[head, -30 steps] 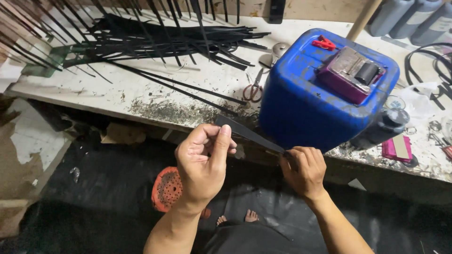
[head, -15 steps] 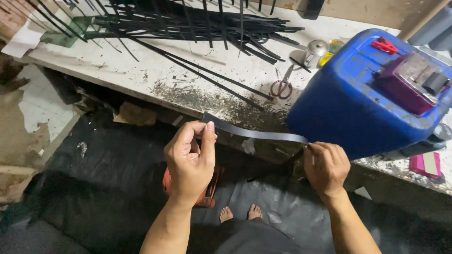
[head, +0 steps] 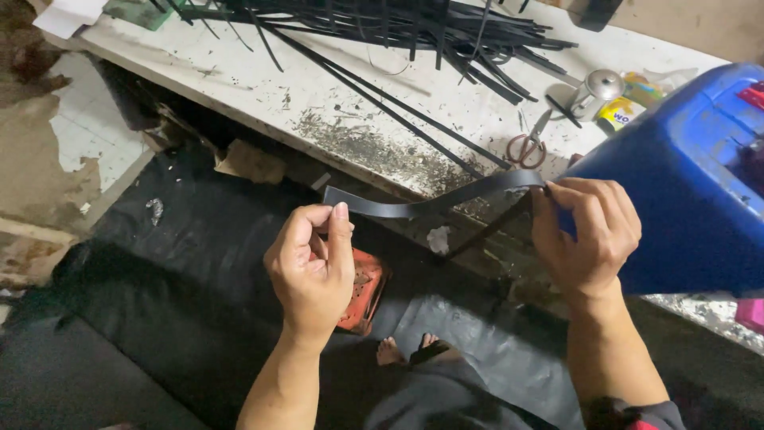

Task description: The person repeatedly picks up black rubber strips, presses them into a heated mold on a blue container to shape them, and then hangs the shaped strips on a wall rack using colored clips. The process is repeated for multiple strips.

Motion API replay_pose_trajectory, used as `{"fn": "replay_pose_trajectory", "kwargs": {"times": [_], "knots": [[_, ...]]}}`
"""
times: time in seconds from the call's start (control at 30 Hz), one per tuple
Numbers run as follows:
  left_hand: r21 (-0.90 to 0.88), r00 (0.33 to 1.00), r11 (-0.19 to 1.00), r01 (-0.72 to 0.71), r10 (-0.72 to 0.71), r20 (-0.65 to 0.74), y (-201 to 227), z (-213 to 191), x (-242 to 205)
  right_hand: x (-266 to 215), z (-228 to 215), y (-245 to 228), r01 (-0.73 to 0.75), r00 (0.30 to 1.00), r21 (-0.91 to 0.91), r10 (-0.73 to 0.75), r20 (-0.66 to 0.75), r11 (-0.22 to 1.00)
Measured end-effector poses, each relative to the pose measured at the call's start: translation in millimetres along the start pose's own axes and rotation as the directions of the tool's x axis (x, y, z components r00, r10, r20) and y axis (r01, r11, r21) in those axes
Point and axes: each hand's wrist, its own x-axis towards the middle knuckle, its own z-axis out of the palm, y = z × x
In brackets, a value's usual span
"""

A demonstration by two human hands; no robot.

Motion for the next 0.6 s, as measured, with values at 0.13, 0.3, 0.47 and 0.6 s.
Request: {"fn": "replay_pose_trajectory", "kwargs": {"times": [0.13, 0.3, 0.47, 0.6], "knots": [[0.042, 0.999, 0.999, 0.008, -0.006, -0.049, -4, -1, 3, 7, 22, 9, 0.024, 1.000, 0.024, -0.024, 0.000, 0.999], [0.141, 0.993, 0.990, 0.020, -0.003, -0.120, -11, 9, 10, 19, 53, 24, 0.051, 0.999, 0.092, -0.052, 0.015, 0.994], [0.211, 0.982, 0.975, 0.067, -0.027, -0.187, -21, 21, 20, 29, 82, 37, 0.062, 0.997, 0.224, -0.070, 0.027, 0.973], [0.290, 0.969, 0.950, 0.114, -0.042, -0.244, -21, 27, 29, 20, 115, 56, 0.097, 0.993, 0.338, -0.114, 0.029, 0.936]]}}
